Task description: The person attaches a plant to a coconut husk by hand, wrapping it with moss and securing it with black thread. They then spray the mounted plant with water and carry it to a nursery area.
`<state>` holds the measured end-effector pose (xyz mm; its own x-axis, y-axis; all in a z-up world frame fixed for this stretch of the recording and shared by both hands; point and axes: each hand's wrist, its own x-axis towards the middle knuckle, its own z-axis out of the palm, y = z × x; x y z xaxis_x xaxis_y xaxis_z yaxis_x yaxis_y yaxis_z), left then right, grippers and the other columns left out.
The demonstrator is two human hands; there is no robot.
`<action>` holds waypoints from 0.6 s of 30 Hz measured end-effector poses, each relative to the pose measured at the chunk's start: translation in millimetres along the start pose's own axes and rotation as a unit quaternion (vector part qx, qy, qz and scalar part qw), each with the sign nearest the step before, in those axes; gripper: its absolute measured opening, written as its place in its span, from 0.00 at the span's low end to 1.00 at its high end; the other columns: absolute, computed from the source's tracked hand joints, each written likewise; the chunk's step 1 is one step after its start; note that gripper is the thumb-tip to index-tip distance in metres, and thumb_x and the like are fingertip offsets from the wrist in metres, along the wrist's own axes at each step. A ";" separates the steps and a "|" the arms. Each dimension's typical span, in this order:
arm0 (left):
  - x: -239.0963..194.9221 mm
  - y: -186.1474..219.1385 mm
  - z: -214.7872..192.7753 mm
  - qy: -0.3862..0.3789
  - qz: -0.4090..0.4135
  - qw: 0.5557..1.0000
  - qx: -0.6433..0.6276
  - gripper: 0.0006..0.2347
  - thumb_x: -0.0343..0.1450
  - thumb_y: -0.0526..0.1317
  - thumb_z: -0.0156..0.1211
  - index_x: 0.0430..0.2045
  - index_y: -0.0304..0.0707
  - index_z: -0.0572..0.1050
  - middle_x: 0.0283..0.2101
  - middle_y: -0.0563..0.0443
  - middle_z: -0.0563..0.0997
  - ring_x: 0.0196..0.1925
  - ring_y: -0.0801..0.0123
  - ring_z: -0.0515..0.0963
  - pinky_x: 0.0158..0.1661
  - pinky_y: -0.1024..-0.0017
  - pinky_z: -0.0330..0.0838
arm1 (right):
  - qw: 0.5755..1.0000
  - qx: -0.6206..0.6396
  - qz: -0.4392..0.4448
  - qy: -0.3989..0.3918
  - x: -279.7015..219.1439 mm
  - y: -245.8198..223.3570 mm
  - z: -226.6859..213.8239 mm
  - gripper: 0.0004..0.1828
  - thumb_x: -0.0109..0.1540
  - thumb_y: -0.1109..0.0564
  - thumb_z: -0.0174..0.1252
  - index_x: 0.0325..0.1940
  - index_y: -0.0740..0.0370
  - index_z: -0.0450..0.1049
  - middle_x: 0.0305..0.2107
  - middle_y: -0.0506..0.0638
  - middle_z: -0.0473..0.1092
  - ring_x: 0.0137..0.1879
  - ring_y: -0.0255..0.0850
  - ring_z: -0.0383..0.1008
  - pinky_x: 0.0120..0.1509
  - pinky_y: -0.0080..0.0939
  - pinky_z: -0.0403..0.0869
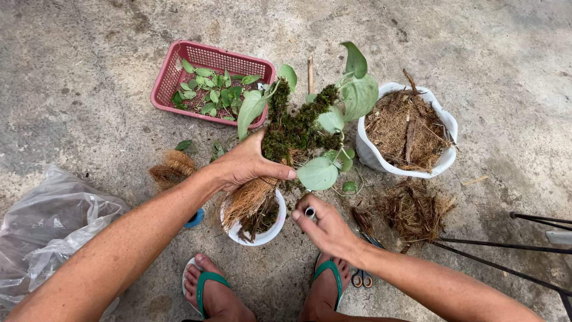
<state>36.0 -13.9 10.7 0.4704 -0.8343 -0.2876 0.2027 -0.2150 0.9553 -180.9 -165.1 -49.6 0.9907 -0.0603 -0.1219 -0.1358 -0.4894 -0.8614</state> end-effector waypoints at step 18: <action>1.7 1.4 -0.5 0.045 -0.083 0.942 0.321 0.52 0.53 0.44 0.77 0.68 0.18 0.47 0.62 0.25 0.70 0.60 0.51 0.77 0.62 0.70 0.70 | 0.910 -0.316 -0.269 -0.015 -8.2 -85.9 -24.1 0.13 0.58 0.55 0.64 0.26 0.62 0.68 0.20 0.53 0.68 0.26 0.50 0.72 0.33 0.51 0.74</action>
<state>37.5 -15.4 11.5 0.5555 -0.7216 -0.4132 -0.2685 -0.6260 0.7321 -177.1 -143.5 37.3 0.9106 0.3549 0.2119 0.4095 -0.8440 -0.3462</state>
